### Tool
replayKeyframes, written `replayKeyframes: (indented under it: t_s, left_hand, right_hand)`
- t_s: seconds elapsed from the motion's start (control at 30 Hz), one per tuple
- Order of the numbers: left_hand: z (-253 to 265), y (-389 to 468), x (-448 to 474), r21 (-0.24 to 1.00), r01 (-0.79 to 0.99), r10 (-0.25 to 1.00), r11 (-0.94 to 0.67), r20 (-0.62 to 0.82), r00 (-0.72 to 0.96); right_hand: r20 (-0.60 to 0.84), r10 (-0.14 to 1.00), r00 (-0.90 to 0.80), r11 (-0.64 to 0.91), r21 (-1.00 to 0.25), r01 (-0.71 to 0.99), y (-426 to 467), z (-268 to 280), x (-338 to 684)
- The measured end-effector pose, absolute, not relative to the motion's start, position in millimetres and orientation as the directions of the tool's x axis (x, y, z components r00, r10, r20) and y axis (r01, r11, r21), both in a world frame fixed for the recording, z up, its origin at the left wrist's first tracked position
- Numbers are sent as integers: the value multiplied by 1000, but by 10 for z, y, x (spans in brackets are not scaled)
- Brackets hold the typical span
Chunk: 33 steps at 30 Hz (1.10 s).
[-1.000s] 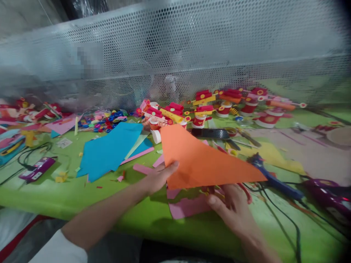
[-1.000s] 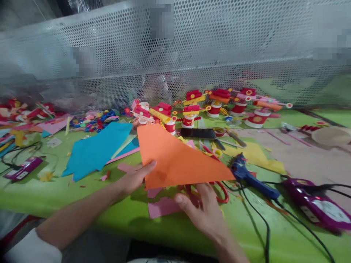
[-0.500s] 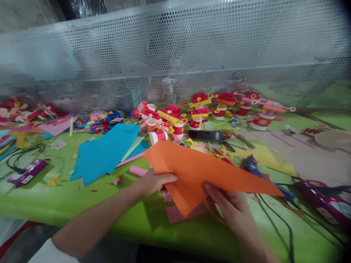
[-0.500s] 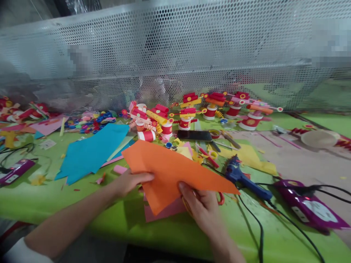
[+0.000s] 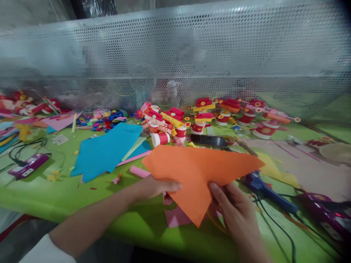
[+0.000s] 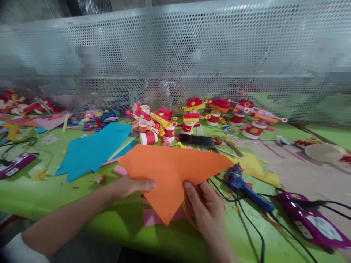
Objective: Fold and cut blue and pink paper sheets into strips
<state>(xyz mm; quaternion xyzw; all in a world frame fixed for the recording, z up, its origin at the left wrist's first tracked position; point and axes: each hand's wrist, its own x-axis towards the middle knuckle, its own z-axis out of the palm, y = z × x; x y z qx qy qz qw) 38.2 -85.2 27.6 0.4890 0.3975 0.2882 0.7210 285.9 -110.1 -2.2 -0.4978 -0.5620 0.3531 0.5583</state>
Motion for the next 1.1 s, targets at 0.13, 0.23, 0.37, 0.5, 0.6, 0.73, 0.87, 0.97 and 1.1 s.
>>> replayKeyframes:
  t_s: [0.13, 0.23, 0.37, 0.5, 0.6, 0.73, 0.87, 0.97, 1.1]
  left_hand:
    - [297, -849, 403, 926, -1, 773, 376, -313, 552]
    - [210, -816, 415, 920, -14, 783, 391, -325, 531]
    - [81, -744, 435, 915, -128, 853, 382, -297, 429]
    - [54, -674, 464, 902, -223, 882, 369, -265, 389]
    - [80, -661, 490, 907, -228, 886, 355, -249, 390]
    - [140, -708, 525, 914, -216, 873, 344, -226, 433]
    - [202, -771, 517, 936, -167, 839, 310, -187, 511]
    - [202, -783, 471, 943, -160, 843, 291, -174, 509]
    - [125, -741, 415, 948, -113, 826, 296, -195, 529]
  right_hand:
    - [182, 978, 102, 177, -982, 60, -1098, 58, 2858]
    - [165, 978, 129, 159, -986, 59, -1087, 42, 2870]
    - [122, 971, 207, 124, -992, 1, -1102, -39, 2889]
    - [293, 944, 153, 277, -953, 121, -1142, -92, 2900]
    - [561, 824, -78, 543, -742, 394, -1129, -74, 2897]
    - [719, 624, -306, 729, -396, 558, -1072, -27, 2879]
    - [743, 610, -275, 719, -373, 587, -1066, -15, 2880]
    - [734, 634, -242, 688, -394, 610, -1088, -19, 2892]
    - [697, 693, -183, 623, -452, 638, -1111, -43, 2902]
